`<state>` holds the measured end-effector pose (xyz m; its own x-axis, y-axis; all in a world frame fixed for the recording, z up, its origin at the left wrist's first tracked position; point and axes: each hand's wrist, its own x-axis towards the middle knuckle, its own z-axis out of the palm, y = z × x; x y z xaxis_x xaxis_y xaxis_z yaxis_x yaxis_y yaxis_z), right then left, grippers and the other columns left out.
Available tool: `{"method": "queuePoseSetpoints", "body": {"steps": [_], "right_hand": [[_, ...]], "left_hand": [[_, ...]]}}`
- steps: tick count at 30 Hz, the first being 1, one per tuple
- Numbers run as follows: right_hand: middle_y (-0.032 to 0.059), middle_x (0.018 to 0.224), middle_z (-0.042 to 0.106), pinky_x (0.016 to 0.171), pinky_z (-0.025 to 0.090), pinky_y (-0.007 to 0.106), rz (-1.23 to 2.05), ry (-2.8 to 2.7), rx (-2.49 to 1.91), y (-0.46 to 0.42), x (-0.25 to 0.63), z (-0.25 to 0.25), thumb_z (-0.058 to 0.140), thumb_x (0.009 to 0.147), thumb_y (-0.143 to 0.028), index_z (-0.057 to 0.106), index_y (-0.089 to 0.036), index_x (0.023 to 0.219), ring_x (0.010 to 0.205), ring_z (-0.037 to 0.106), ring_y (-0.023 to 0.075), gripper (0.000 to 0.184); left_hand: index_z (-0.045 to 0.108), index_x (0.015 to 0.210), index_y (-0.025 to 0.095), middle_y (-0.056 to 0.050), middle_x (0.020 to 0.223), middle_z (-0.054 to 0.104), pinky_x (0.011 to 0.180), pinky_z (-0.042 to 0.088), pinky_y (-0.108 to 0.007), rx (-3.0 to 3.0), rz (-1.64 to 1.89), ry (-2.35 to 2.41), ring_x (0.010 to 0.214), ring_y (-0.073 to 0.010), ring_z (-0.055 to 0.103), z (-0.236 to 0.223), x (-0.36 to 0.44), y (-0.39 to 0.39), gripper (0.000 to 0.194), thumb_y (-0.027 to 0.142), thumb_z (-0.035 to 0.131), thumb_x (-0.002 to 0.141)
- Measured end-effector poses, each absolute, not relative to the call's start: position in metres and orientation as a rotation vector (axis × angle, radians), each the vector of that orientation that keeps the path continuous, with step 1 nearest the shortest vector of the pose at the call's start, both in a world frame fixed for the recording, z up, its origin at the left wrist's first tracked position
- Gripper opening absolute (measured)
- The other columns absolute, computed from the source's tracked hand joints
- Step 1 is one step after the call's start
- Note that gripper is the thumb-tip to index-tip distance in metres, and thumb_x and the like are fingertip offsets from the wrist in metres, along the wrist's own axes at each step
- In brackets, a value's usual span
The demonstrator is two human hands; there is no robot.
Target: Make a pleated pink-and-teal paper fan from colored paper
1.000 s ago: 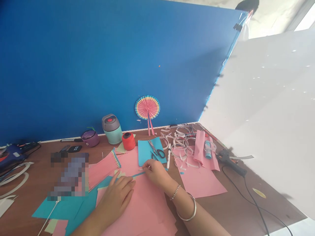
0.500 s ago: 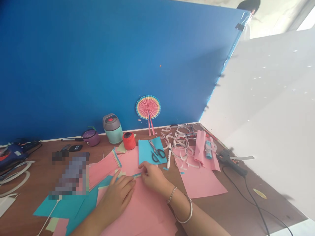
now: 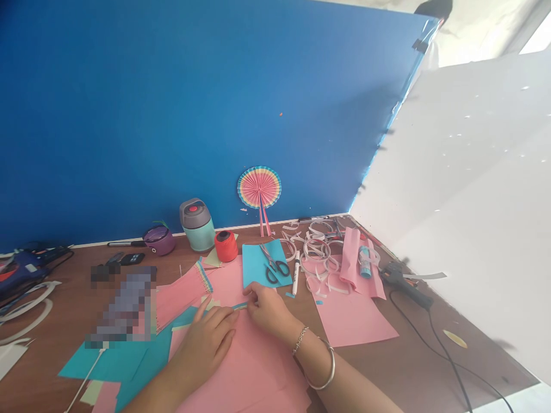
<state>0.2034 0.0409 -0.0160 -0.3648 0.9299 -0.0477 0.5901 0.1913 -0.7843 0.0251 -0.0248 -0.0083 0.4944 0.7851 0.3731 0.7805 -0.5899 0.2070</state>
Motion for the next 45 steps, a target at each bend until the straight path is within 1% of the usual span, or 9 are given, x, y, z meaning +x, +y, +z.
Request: {"method": "queuePoseSetpoints", "body": {"steps": [6,11,17,20,23,30,35,39,45], "right_hand": [[0.0006,0.073,0.062,0.059,0.035,0.023,1.017,-2.038,-1.433,0.041,0.203,-0.015,0.046,0.074,-0.010,0.059,-0.018,0.097,0.065,0.054,0.0139,0.028],[0.0008,0.074,0.062,0.060,0.035,0.022,1.011,-2.035,-1.434,0.041,0.203,-0.017,0.045,0.073,-0.010,0.059,-0.018,0.097,0.067,0.055,0.0142,0.029],[0.0010,0.074,0.063,0.060,0.036,0.023,0.996,-2.033,-1.436,0.041,0.202,-0.018,0.045,0.073,-0.010,0.059,-0.018,0.096,0.069,0.056,0.0149,0.029],[0.0014,0.076,0.064,0.060,0.035,0.023,0.999,-2.036,-1.453,0.040,0.202,-0.016,0.045,0.073,-0.009,0.059,-0.018,0.097,0.070,0.057,0.0150,0.029],[0.0017,0.077,0.064,0.059,0.035,0.023,0.986,-2.054,-1.474,0.039,0.201,-0.014,0.045,0.073,-0.009,0.059,-0.018,0.097,0.070,0.057,0.0151,0.029],[0.0012,0.076,0.063,0.058,0.034,0.022,0.929,-2.084,-1.504,0.037,0.201,-0.010,0.046,0.073,-0.008,0.058,-0.018,0.100,0.067,0.056,0.0144,0.031],[0.0011,0.073,0.062,0.058,0.036,0.021,0.902,-2.073,-1.478,0.037,0.202,-0.009,0.046,0.073,-0.007,0.057,-0.016,0.102,0.067,0.056,0.0140,0.033],[0.0008,0.072,0.061,0.059,0.036,0.021,0.876,-2.086,-1.466,0.037,0.202,-0.007,0.045,0.073,-0.006,0.058,-0.015,0.102,0.067,0.056,0.0135,0.033],[0.0017,0.077,0.064,0.056,0.030,0.021,0.743,-2.177,-1.586,0.036,0.200,-0.002,0.047,0.071,-0.005,0.061,-0.017,0.101,0.068,0.056,0.0139,0.035]], "left_hand": [[0.057,0.108,0.018,-0.004,0.090,0.062,0.102,0.036,-0.057,2.693,0.672,1.445,0.085,-0.0187,0.060,-0.004,0.028,-0.026,0.028,0.014,0.036,0.089],[0.059,0.103,0.017,-0.005,0.089,0.061,0.100,0.040,-0.056,2.672,0.697,1.451,0.085,-0.0190,0.060,-0.003,0.029,-0.026,0.027,0.015,0.035,0.089],[0.056,0.112,0.017,-0.006,0.093,0.061,0.099,0.039,-0.057,2.694,0.609,1.486,0.088,-0.0203,0.059,-0.009,0.031,-0.025,0.030,0.015,0.036,0.089],[0.053,0.118,0.016,-0.007,0.097,0.059,0.100,0.037,-0.055,2.701,0.528,1.532,0.091,-0.0211,0.057,-0.012,0.033,-0.026,0.033,0.017,0.037,0.089],[0.052,0.122,0.015,-0.007,0.096,0.059,0.101,0.036,-0.052,2.713,0.485,1.561,0.092,-0.0215,0.056,-0.014,0.035,-0.026,0.035,0.019,0.038,0.090],[0.052,0.121,0.015,-0.007,0.098,0.059,0.101,0.034,-0.051,2.747,0.467,1.606,0.093,-0.0229,0.055,-0.018,0.038,-0.028,0.035,0.021,0.038,0.090],[0.050,0.123,0.013,-0.007,0.098,0.060,0.101,0.036,-0.050,2.796,0.423,1.643,0.094,-0.0230,0.055,-0.020,0.039,-0.028,0.037,0.021,0.037,0.090],[0.049,0.125,0.012,-0.007,0.096,0.060,0.102,0.035,-0.049,2.803,0.392,1.686,0.095,-0.0223,0.054,-0.023,0.041,-0.029,0.038,0.020,0.036,0.090],[0.051,0.124,0.012,-0.006,0.095,0.060,0.102,0.035,-0.049,2.842,0.415,1.693,0.094,-0.0219,0.054,-0.026,0.042,-0.029,0.038,0.020,0.033,0.091]]}}
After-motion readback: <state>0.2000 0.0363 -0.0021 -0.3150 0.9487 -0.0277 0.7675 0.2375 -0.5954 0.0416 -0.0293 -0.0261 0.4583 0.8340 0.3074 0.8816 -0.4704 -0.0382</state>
